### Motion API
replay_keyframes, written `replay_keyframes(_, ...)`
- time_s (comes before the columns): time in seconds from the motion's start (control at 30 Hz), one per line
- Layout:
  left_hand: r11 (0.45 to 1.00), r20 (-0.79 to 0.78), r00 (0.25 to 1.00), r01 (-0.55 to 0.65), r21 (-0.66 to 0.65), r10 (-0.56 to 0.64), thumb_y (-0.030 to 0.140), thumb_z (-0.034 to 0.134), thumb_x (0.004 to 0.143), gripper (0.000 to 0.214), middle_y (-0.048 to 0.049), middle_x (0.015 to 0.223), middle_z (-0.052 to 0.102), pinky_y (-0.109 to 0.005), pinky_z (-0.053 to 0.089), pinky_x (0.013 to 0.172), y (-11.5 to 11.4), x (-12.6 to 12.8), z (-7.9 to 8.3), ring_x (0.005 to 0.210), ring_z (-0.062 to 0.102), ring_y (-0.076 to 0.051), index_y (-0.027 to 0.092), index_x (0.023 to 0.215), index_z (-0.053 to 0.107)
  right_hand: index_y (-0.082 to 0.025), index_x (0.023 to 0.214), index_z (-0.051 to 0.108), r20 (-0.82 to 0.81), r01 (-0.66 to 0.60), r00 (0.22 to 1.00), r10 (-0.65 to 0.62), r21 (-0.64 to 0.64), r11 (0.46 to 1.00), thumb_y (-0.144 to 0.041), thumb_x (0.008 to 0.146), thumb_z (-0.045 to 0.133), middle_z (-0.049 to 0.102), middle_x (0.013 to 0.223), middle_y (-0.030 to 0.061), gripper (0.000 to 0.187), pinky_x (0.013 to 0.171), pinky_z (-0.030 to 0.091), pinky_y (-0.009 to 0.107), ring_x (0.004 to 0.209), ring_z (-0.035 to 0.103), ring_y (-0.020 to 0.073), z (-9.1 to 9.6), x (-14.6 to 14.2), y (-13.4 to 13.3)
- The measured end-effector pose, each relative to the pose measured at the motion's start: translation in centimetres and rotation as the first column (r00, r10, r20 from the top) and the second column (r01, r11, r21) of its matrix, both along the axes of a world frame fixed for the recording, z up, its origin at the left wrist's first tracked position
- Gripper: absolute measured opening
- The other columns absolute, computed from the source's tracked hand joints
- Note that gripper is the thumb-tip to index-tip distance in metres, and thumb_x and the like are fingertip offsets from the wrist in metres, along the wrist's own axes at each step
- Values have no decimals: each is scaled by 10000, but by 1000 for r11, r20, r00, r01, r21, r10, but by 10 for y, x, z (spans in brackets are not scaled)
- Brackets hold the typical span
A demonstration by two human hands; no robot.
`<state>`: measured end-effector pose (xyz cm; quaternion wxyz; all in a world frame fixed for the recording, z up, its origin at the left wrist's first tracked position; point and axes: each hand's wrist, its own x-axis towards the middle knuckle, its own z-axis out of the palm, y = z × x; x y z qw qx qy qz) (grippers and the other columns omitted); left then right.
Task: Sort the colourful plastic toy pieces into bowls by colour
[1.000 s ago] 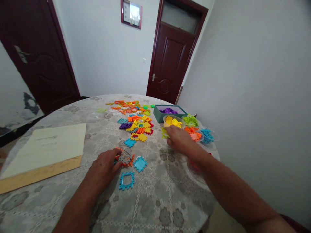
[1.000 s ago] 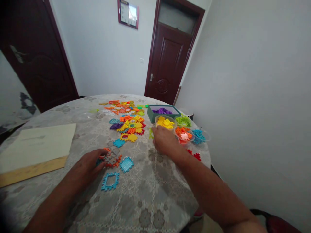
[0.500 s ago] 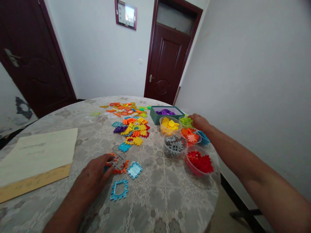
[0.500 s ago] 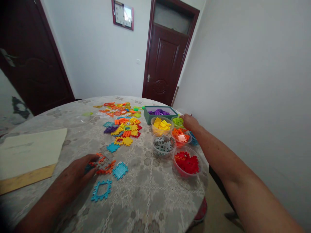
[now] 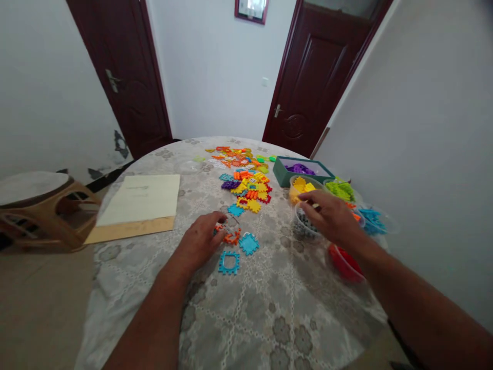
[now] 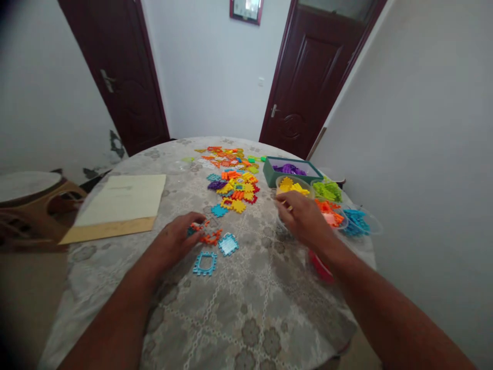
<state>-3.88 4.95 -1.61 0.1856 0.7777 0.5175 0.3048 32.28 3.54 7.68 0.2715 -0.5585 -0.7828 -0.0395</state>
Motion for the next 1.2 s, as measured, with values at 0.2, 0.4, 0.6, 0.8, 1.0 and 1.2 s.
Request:
replay_keyframes(0.2,992,80,990,118,38,-120,283,639,930,286,-71,1250,729,-441,501,1092,-6,4,4,1198,664,-253,261,1214,659,-205,1335,662,-460,-260,884,78,-346,902,-384,982,634,754,1123,87,397,820,566,352,911,712,204,-60,-121,-21)
replay_keyframes(0.4,993,49,992,119,16,-119,249,632,910,479,-76,1432,648,-443,440,1175,-4,-8,1,1337,592,-264,296,1385,602,-181,1275,663,-762,-330,637,-120,-410,850,-422,913,638,655,781,-14,435,602,531,291,673,655,174,-100,-119,10)
replay_keyframes(0.6,992,-165,984,-85,-99,68,248,670,862,541,-140,1412,651,-475,421,1151,-3,-21,4,1305,582,-328,235,1400,607,-190,1210,704,-590,-154,800,-110,-380,912,-368,909,606,728,929,32,363,700,516,319,754,658,190,-112,-91,8)
replay_keyframes(0.8,991,-349,933,-121,-61,93,263,639,859,509,-189,1300,674,-485,457,1054,1,-15,-5,1195,594,-382,188,1362,670,-191,1175,725,-434,-132,900,28,-212,968,-286,947,564,733,942,50,295,796,516,335,817,657,203,-94,-96,-2)
replay_keyframes(1.0,993,-355,933,-91,-70,61,247,621,848,510,-172,1261,693,-480,459,1056,9,-16,-10,1168,607,-368,192,1351,684,-209,1146,709,-273,104,961,-35,243,964,-209,986,500,713,1095,117,264,968,516,401,1030,655,257,-49,-64,-3)
replay_keyframes(1.2,993,-223,975,-33,-112,7,221,640,847,601,-157,1359,671,-463,437,1118,0,-14,0,1290,577,-345,215,1447,609,-144,1117,711,9,363,924,-382,292,885,-216,1007,437,695,1106,195,304,1035,473,494,1107,611,339,-50,-7,4)
